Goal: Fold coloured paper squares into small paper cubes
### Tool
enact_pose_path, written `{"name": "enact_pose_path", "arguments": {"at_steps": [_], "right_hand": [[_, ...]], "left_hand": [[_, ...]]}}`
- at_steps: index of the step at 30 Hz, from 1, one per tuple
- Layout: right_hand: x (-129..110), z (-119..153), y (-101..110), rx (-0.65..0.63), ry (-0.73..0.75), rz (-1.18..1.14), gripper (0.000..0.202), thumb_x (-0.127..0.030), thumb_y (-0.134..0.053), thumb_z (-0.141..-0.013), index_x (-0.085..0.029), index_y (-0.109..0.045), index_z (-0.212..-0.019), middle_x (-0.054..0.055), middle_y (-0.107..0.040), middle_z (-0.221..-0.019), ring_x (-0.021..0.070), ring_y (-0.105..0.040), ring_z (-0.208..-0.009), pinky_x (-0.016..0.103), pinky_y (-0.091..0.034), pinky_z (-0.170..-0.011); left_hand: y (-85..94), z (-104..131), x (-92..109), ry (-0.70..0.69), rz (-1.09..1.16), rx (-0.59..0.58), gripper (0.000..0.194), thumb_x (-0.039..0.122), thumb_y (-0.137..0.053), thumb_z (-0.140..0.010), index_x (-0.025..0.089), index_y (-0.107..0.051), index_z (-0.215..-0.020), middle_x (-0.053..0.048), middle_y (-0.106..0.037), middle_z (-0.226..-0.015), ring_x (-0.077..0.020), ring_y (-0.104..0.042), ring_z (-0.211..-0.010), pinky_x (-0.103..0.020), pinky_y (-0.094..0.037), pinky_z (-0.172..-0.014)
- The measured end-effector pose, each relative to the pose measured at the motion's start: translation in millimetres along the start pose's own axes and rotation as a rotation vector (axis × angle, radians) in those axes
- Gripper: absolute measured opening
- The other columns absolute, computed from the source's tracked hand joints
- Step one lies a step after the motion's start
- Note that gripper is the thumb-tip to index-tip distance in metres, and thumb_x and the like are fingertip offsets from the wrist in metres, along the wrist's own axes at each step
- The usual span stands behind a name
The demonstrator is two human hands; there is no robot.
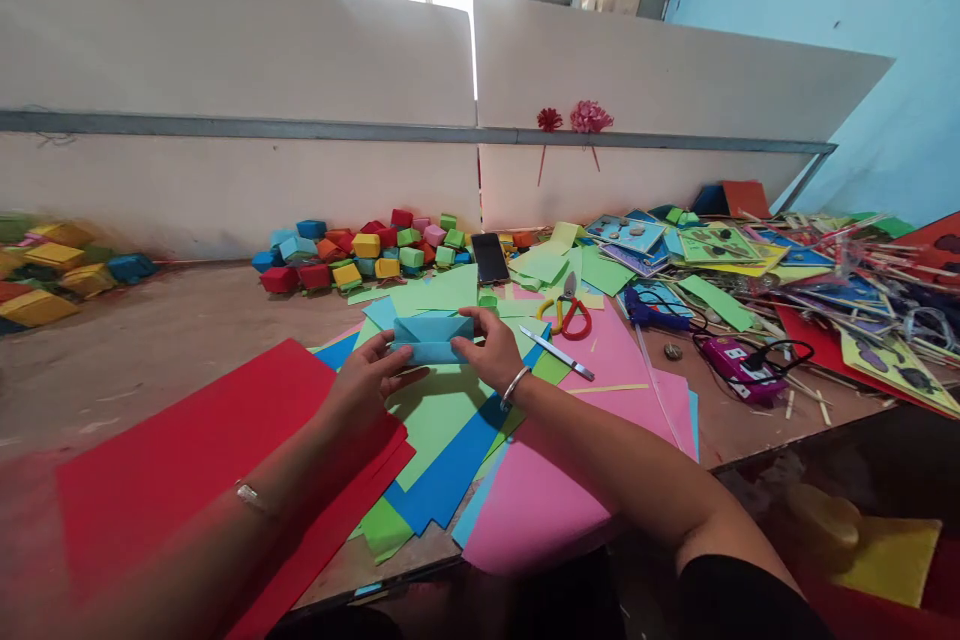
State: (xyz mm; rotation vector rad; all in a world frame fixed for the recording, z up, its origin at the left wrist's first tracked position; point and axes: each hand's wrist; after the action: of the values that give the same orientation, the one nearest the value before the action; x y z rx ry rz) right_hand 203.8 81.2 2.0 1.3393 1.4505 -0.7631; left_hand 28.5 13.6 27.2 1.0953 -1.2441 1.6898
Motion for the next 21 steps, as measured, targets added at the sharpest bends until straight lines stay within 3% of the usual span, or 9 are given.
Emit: {"name": "enact_pose_path", "arguments": {"at_steps": [4, 10, 15, 21], "right_hand": [[-6.9, 1.7, 0.4, -0.028, -0.003, -0.062, 0.052, -0.031, -0.071, -0.069, -0.018, -0.061, -0.118, -0.001, -0.059, -0.082, 0.0139, -0.057, -0.075, 0.027, -0.051, -0.065], [-9.0, 1.1, 1.6, -0.112, -0.146, -0.192, 0.055, -0.031, -0.074, -0.065, -0.02, -0.057, -0.116, -0.003, -0.062, -0.077, 0.0128, -0.058, -0.065, 0.026, -0.051, -0.055], [-7.1, 0.8, 1.2, -0.105, -0.167, -0.258, 0.057, -0.026, -0.073, -0.061, -0.019, -0.056, -0.115, -0.005, -0.064, -0.077, 0.0111, -0.059, -0.064, 0.024, -0.051, -0.055], [-4.3, -4.9, 3.0, -0.002, -0.16, -0.296, 0.055, -0.028, -0.073, -0.059, -0.02, -0.057, -0.111, -0.004, -0.066, -0.078, 0.0121, -0.06, -0.066, 0.025, -0.052, -0.056]], "left_hand": [[3.1, -4.9, -1.6, 0.019, 0.048, 0.023, 0.039, 0.011, -0.078, -0.058, 0.017, -0.064, -0.094, -0.003, -0.071, -0.082, -0.018, -0.07, -0.073, -0.03, -0.062, -0.067], [4.2, -5.2, -4.0, -0.018, 0.067, 0.009, 0.045, 0.009, -0.079, -0.053, 0.016, -0.063, -0.095, -0.002, -0.072, -0.078, -0.0179, -0.07, -0.071, -0.028, -0.062, -0.065], [4.2, -5.9, -5.4, -0.02, 0.066, -0.035, 0.05, 0.009, -0.082, -0.051, 0.016, -0.061, -0.097, -0.003, -0.073, -0.08, -0.0181, -0.07, -0.071, -0.029, -0.061, -0.064], [5.0, -4.6, -3.0, -0.084, 0.084, 0.056, 0.05, 0.02, -0.088, -0.055, 0.022, -0.054, -0.091, 0.003, -0.068, -0.08, -0.016, -0.071, -0.074, -0.033, -0.061, -0.075]]}}
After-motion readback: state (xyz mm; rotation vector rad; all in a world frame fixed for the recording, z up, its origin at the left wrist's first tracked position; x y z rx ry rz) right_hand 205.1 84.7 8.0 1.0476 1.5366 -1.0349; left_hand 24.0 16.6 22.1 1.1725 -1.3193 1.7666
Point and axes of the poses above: each hand's wrist, its own z-axis away from the middle knuckle, its own y-axis out of the back of the hand, x = y × z
